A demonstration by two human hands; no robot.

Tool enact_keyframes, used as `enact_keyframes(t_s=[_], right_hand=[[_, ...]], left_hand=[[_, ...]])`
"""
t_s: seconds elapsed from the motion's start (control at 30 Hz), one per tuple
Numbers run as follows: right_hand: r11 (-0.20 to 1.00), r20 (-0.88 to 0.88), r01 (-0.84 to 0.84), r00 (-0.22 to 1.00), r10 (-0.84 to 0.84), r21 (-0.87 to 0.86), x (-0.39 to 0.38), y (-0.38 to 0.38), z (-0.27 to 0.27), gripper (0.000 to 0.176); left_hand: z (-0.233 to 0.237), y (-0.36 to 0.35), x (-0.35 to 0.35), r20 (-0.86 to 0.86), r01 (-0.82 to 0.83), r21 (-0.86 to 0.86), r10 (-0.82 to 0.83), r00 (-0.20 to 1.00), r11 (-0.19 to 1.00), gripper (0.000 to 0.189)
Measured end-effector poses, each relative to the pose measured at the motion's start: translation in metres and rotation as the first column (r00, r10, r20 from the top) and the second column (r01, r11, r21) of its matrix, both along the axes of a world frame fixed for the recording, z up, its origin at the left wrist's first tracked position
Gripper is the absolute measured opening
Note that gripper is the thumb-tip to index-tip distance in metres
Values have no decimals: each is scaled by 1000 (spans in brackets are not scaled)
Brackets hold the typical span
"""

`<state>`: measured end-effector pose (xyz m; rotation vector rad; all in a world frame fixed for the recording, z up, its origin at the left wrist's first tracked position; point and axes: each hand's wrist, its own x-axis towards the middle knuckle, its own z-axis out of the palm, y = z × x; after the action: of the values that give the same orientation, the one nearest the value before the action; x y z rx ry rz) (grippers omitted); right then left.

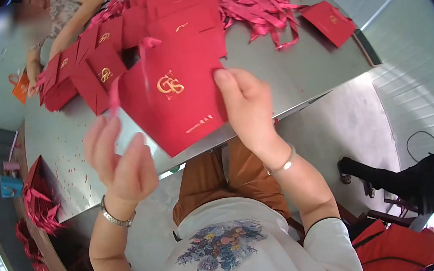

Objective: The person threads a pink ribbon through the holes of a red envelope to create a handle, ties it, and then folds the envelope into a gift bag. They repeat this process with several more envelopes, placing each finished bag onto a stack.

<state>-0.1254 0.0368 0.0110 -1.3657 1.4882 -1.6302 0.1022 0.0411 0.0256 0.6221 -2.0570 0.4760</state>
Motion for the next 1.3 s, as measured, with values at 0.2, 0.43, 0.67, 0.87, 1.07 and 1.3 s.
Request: enact_keyframes(t_s=[0.2, 0.43, 0.67, 0.87, 1.07, 1.3], right_hand=[[987, -501, 123, 851, -157, -99, -62, -47, -46, 25], [961, -963, 268, 231, -139, -74, -181, -86, -67, 16], [942, -795, 310, 535, -285, -129, -176, -73, -81, 12], [923, -751, 345, 562, -346, -168, -175, -70, -79, 23], [936, -758, 311, 567, -323, -166, -175, -71, -82, 21], [919, -738, 332, 562, -374, -213, -178, -71, -83, 20]], left_hand=[[-50, -13, -33, 236, -186, 468, 81, 968, 864, 41], [-71, -2, -34, 286, -208, 582, 43, 957, 786, 47], [-70, 2, -33, 244, -203, 598, 66, 968, 775, 46], [-69, 0, -33, 195, -160, 597, 51, 979, 786, 45], [-69, 3, -27, 143, -138, 600, 64, 988, 788, 41], [-74, 6, -23, 122, -128, 585, 69, 990, 801, 42]])
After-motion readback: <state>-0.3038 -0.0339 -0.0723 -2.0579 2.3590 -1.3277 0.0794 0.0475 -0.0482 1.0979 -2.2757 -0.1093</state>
